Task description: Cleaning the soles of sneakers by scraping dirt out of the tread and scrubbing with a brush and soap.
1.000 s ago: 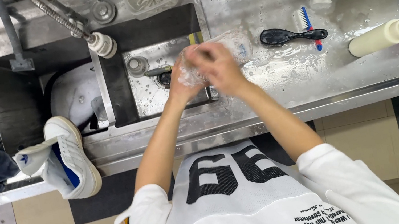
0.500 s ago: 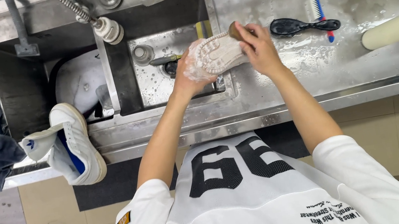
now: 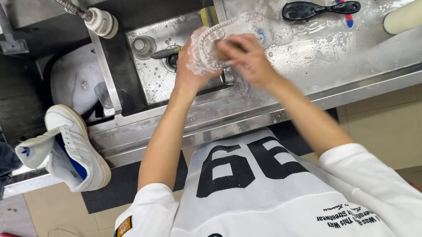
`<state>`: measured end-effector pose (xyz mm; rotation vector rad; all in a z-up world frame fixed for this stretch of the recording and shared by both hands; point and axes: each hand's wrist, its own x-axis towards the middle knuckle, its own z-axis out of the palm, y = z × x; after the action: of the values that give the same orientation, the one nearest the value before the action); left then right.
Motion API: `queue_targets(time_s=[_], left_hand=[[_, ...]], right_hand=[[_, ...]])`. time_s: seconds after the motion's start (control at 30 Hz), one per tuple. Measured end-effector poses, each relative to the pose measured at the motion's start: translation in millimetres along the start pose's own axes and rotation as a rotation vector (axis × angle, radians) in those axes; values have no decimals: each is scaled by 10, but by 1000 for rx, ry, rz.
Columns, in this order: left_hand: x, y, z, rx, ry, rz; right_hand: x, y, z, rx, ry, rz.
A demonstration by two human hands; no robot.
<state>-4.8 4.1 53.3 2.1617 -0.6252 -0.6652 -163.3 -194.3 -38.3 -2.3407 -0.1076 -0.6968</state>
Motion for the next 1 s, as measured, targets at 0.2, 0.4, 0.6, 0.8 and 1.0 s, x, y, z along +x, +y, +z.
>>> queue_targets(time_s=[0.2, 0.4, 0.6, 0.8, 1.0], left_hand=[[-115, 65, -11, -191, 24, -54], [-252, -99, 27, -85, -1, 83], [-293, -258, 247, -96, 40, 44], [-391, -461, 302, -4, 190, 307], [-663, -594, 257, -125, 211, 367]], right_hand=[[-164, 558, 167, 16, 85, 33], [144, 360, -196, 27, -6, 148], [261, -263, 20, 68, -11, 90], [282, -379, -377, -155, 178, 358], [-109, 374, -114, 100, 204, 546]])
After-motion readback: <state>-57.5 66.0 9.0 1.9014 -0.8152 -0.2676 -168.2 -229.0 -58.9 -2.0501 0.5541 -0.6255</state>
